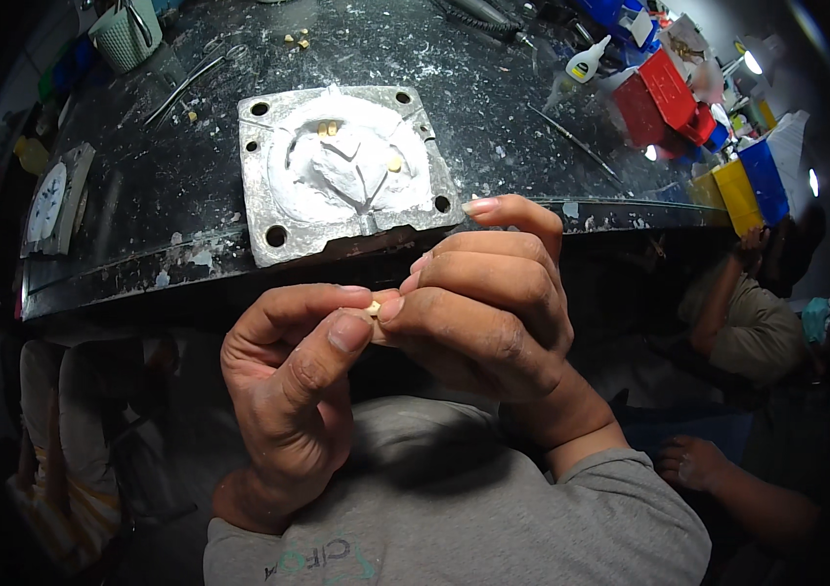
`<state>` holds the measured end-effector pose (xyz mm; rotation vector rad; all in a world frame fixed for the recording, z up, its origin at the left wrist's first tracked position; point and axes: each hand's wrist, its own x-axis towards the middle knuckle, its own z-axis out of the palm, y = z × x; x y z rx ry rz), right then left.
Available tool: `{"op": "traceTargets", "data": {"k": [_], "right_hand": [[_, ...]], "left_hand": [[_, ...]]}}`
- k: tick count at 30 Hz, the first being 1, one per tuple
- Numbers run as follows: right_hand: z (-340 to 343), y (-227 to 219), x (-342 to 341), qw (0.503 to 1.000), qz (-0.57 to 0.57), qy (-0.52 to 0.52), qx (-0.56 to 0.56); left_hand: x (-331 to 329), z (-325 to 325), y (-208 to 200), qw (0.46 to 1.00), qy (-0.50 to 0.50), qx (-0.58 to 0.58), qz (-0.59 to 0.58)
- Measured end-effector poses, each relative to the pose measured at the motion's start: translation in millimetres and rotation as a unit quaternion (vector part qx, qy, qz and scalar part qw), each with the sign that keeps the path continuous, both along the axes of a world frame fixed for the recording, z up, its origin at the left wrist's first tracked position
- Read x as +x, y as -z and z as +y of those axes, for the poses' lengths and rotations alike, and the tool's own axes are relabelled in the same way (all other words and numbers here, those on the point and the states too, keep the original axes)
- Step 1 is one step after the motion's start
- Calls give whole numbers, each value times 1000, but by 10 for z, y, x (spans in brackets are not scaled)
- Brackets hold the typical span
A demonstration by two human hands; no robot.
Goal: The person places artificial teeth into a dental mold by hand, adjusts them using a metal tool, and moves the mold to the side of the workbench.
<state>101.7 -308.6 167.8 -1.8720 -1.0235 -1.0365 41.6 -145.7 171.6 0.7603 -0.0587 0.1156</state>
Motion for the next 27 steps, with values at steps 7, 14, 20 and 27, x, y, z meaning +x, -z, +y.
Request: {"op": "traceTargets", "data": {"k": [7,14,20,27], "right_hand": [[-15,-58,20,996,63,-61,-5],[-74,-121,4,995,75,-40,-49],[-73,-56,19,997,62,-40,-38],[-52,35,3,995,80,-66,-3]], "left_hand": [[11,70,2,1000,4,26,16],[-27,74,45,993,-38,112,-21],[-1,50,79,990,-58,124,-25],[2,41,72,995,-34,91,-16]]}}
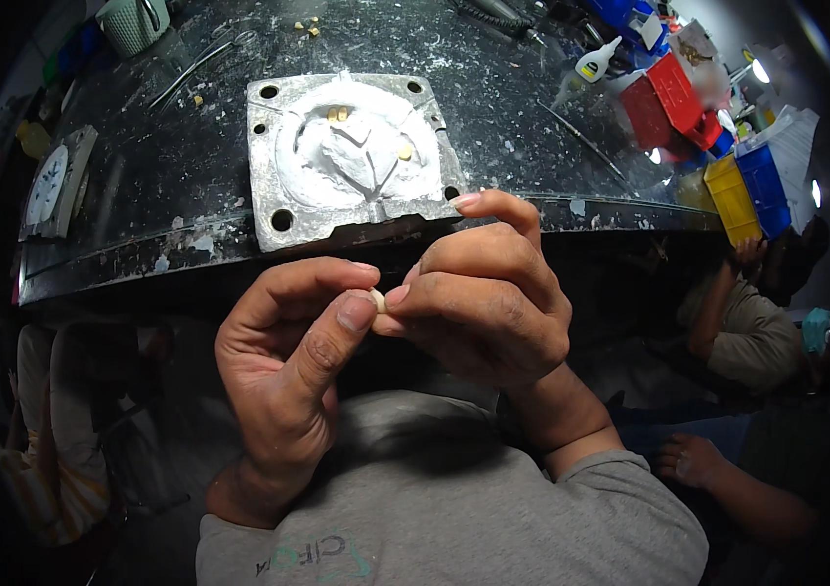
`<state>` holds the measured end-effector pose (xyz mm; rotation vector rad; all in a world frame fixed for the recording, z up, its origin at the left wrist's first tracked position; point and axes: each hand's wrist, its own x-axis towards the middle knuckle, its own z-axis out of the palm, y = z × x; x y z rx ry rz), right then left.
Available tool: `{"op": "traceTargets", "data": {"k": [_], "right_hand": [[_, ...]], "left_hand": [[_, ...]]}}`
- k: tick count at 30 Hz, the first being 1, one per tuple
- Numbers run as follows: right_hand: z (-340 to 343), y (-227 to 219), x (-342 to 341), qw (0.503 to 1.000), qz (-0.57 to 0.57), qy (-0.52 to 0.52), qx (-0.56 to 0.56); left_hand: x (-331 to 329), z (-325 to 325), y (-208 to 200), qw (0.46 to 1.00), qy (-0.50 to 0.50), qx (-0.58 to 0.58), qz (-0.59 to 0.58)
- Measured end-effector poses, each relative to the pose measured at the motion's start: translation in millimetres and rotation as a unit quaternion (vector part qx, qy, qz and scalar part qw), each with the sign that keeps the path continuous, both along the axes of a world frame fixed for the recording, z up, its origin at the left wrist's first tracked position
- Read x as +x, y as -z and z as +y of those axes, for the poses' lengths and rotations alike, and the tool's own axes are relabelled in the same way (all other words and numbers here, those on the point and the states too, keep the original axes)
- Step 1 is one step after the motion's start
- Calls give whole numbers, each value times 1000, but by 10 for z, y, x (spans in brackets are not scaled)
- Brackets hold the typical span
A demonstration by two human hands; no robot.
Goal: The person places artificial teeth into a dental mold by hand, adjusts them using a metal tool, and moves the mold to the side of the workbench.
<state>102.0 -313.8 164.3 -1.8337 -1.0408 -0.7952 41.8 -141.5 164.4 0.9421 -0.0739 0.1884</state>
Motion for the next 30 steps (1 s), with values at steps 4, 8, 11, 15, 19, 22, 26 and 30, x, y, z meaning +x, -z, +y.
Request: {"op": "traceTargets", "data": {"k": [4,8,11,15,19,22,26,30], "right_hand": [[-10,18,2,1000,-12,5,-2],[-7,26,13,1000,-11,-3,21],[-11,25,8,1000,-8,-4,22],[-28,13,-18,1000,-3,1,-2],[-24,5,-45,1000,-13,7,-5],[-23,11,-22,999,-32,12,-22],[-8,57,-69,997,-56,34,-41],[27,122,-193,992,-103,67,-11]], "left_hand": [[-5,36,-69,999,34,7,33],[13,73,-81,999,34,20,32],[21,68,-53,999,25,33,20],[31,52,-44,998,16,64,-7],[12,55,-87,993,-3,118,-29],[5,66,-106,988,-16,153,-30],[-25,102,-79,987,-4,161,-22],[-108,73,-80,988,21,142,-61]]}}
